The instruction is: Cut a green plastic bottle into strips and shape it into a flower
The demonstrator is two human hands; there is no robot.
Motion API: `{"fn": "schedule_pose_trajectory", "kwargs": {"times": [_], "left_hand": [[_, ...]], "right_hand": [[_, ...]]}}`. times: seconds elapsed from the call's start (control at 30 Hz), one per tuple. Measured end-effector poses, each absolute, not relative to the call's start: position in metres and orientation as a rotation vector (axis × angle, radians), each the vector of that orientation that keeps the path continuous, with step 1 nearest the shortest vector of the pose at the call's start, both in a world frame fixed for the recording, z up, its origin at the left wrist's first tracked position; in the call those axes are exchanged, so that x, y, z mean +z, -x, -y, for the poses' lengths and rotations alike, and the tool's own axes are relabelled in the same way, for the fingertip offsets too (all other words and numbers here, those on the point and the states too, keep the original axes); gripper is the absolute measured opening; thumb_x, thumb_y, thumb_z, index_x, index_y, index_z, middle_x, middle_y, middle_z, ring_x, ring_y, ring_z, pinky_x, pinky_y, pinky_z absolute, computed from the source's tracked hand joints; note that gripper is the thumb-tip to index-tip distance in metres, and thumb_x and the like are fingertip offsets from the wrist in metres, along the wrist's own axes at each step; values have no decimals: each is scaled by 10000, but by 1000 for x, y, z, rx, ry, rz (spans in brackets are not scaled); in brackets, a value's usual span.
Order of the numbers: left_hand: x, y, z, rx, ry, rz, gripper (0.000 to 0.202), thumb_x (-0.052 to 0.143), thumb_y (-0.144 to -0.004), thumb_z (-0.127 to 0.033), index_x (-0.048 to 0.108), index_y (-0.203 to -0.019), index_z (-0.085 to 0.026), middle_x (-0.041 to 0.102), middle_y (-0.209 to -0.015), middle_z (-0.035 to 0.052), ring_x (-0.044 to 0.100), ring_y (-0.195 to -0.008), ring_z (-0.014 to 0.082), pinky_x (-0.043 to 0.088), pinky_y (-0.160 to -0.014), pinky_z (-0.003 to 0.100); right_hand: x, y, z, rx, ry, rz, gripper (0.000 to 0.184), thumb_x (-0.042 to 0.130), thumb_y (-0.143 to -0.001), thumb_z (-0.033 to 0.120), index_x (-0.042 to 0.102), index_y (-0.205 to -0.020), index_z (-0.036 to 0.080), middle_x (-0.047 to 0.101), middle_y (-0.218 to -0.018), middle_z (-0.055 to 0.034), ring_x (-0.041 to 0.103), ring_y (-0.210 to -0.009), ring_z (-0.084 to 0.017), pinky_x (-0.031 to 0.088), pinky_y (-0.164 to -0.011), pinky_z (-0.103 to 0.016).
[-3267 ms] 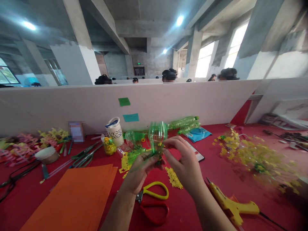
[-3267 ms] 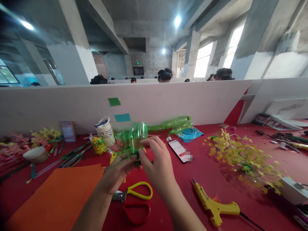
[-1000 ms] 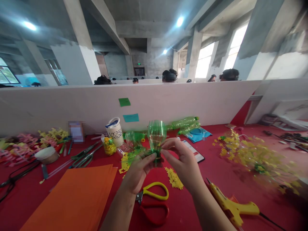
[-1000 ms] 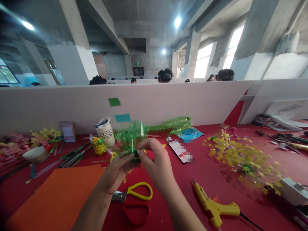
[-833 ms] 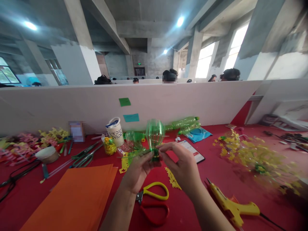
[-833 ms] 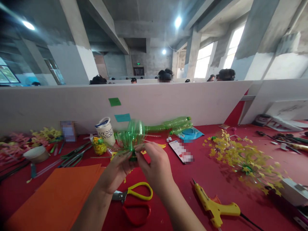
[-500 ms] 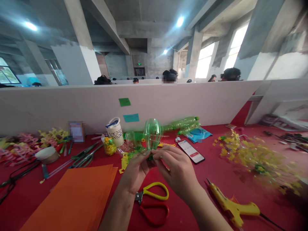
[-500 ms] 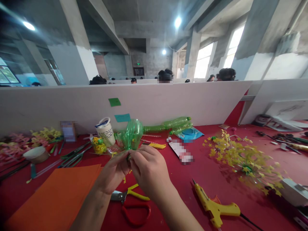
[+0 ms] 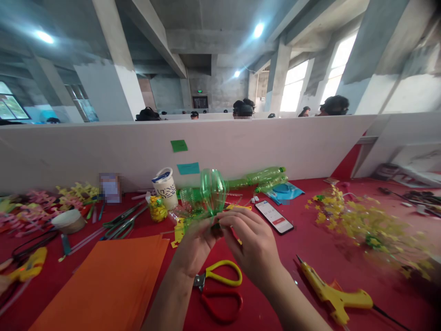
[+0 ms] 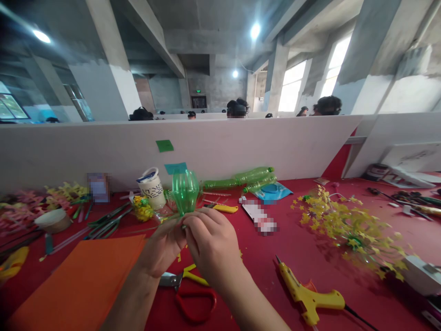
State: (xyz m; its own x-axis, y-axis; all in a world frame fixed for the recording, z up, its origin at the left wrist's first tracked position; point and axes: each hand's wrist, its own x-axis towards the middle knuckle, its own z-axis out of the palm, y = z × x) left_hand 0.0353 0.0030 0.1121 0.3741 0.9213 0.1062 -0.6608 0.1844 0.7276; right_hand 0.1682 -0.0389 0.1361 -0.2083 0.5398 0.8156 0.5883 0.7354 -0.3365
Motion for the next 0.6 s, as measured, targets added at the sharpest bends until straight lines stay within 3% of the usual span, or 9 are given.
{"fn": "schedule_pose_trajectory", "kwargs": {"times": [0.6], "left_hand": [[108, -39, -4, 1165, -839, -555, 98, 652, -764, -158, 680, -853, -132, 682, -846, 51, 636, -772, 151, 522, -698, 271]], "right_hand": [[136, -179, 32, 251, 1133, 1650, 221, 488, -859, 132, 603, -1027, 217, 588, -1024, -43, 540, -976, -176, 442, -830, -291]]}}
